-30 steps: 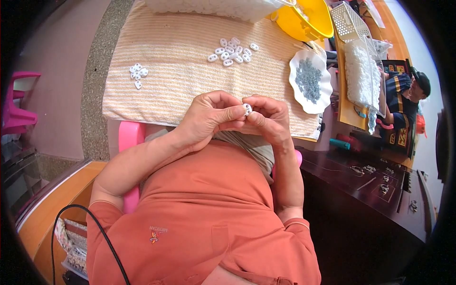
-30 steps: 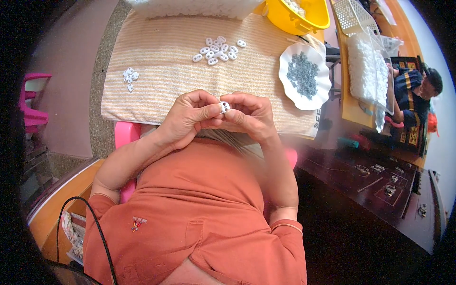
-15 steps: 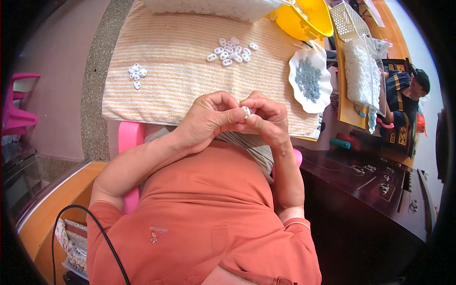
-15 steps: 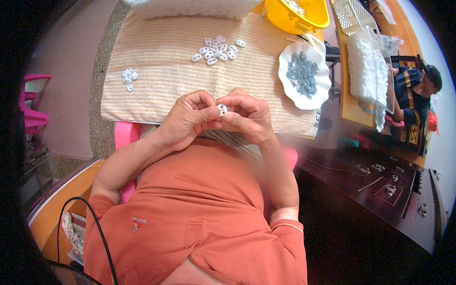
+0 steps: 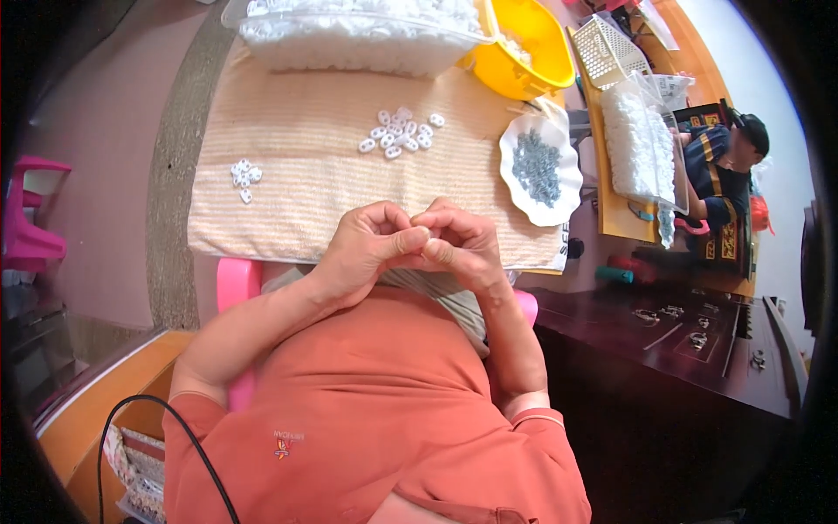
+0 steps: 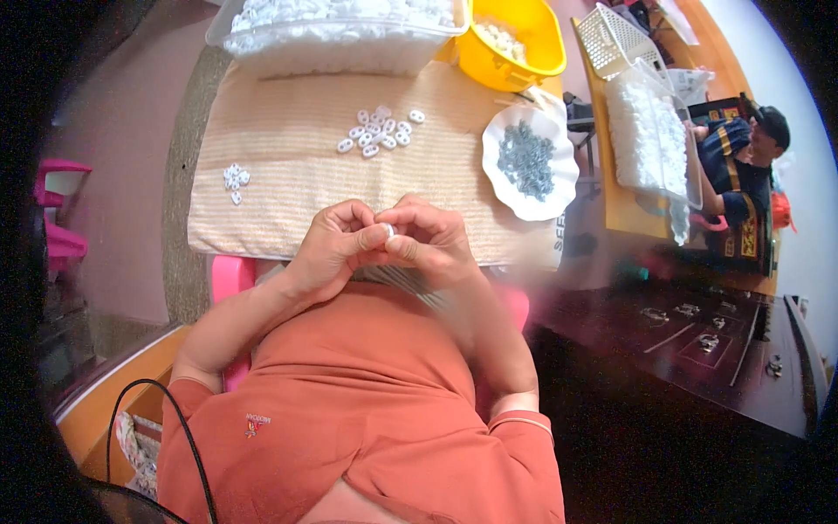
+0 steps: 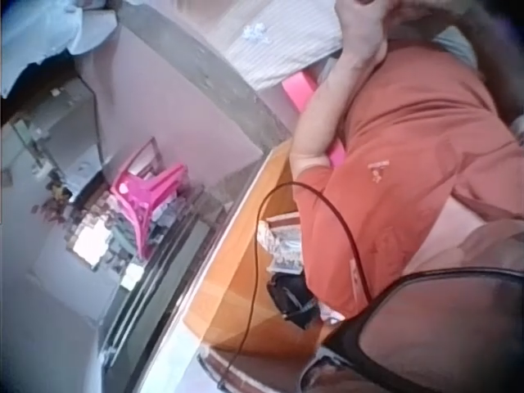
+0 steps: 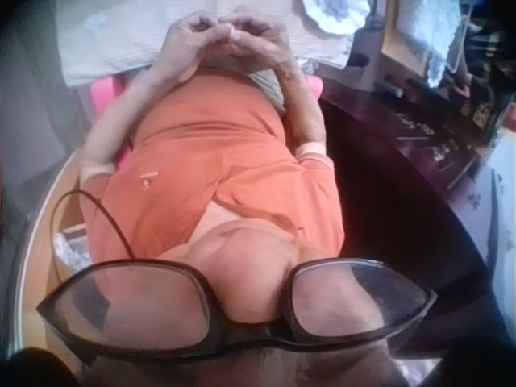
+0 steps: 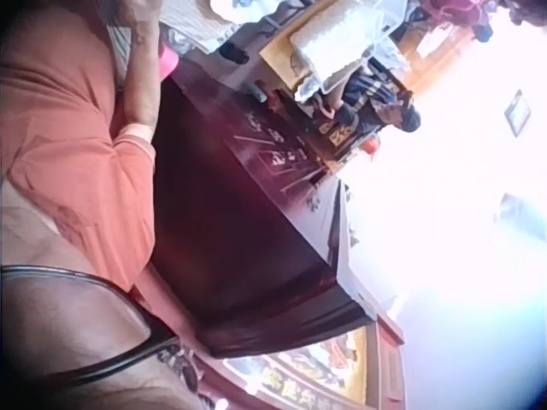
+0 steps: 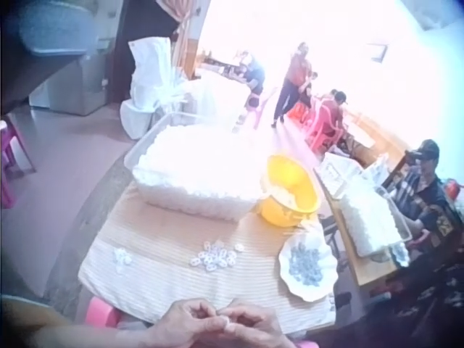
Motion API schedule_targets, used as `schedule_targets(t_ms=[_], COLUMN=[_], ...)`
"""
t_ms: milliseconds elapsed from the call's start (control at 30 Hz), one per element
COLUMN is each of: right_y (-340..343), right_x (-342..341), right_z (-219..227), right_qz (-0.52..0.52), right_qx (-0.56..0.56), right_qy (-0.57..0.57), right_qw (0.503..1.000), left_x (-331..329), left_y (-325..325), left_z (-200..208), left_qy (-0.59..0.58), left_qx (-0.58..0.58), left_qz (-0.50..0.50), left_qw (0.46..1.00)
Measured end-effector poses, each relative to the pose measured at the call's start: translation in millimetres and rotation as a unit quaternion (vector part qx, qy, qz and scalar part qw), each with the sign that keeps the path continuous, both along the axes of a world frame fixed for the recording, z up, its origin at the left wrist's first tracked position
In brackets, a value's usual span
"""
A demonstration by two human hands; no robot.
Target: Manually assembling small white plastic components by inserting small pins.
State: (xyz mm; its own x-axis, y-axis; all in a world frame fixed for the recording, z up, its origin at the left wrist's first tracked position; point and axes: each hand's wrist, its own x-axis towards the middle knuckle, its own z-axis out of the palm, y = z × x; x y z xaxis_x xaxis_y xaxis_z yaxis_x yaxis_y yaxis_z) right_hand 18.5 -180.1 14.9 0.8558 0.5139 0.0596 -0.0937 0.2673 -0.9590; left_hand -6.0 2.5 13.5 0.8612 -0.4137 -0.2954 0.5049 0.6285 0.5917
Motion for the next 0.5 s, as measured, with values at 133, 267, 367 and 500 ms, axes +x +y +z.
schedule_targets(t_ms=[133,267,367,500], right_y=[-4,-1,-6,-11], right_x=[2,4,9,20], right_z=[0,6,2,12], right_qz=[0.021,0.023,0.008,-0.114], right_qx=[-0.007,0.000,-0.038,-0.176], right_qy=[0.005,0.026,-0.006,0.003], right_qw=[1.000,0.999,0.999,0.978], left_x=[0,0,3,5], left_y=[-1,1,2,2], left_z=[-5,-6,-1,-1], left_qy=[0.001,0.000,0.013,0.032], left_qx=[0.010,-0.003,-0.016,-0.010], left_qz=[-0.009,-0.008,-0.005,0.022], left_qw=[1.000,1.000,1.000,0.999])
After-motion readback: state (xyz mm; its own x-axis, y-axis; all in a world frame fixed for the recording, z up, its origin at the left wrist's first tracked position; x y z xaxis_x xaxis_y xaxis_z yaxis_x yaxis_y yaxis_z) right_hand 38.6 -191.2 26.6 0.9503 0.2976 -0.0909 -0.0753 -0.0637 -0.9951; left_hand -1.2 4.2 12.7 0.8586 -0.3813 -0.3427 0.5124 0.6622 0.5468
